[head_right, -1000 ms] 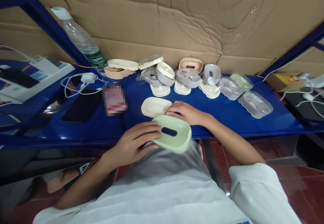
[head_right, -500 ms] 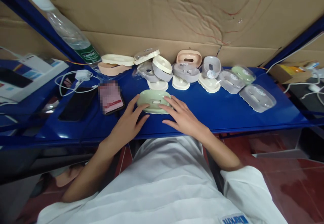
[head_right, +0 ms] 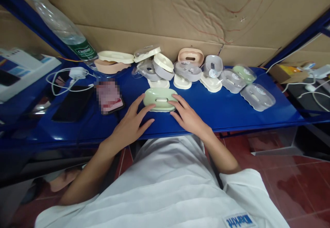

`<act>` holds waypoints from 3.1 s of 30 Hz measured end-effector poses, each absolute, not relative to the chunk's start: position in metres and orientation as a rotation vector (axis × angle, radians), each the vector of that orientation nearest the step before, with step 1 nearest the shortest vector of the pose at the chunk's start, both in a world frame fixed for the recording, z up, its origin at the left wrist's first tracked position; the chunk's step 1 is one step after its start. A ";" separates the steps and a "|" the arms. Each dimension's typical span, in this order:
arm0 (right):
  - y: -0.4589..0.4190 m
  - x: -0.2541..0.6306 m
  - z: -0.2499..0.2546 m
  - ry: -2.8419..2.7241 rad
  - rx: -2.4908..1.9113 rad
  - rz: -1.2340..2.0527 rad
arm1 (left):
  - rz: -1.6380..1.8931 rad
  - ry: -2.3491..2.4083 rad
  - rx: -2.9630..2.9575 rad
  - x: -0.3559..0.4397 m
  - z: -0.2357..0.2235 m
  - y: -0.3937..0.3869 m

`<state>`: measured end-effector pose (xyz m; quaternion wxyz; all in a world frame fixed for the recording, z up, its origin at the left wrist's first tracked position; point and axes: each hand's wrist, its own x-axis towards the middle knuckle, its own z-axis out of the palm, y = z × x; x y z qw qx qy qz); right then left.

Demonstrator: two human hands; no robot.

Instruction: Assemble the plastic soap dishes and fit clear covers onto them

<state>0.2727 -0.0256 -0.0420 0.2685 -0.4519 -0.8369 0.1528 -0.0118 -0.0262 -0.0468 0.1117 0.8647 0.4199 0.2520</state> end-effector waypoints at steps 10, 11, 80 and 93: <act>-0.027 0.273 -0.040 -2.177 -1.212 0.404 | 0.711 1.223 2.514 -0.011 -0.045 -0.027; -0.026 0.273 -0.041 -2.182 -1.215 0.417 | 0.693 1.225 2.512 -0.011 -0.045 -0.027; 0.055 0.325 0.026 -2.096 -1.301 -0.173 | 0.939 1.276 2.381 -0.016 -0.054 -0.025; 0.029 0.279 -0.017 -2.470 -0.979 0.425 | 0.961 1.358 2.283 -0.020 -0.054 -0.021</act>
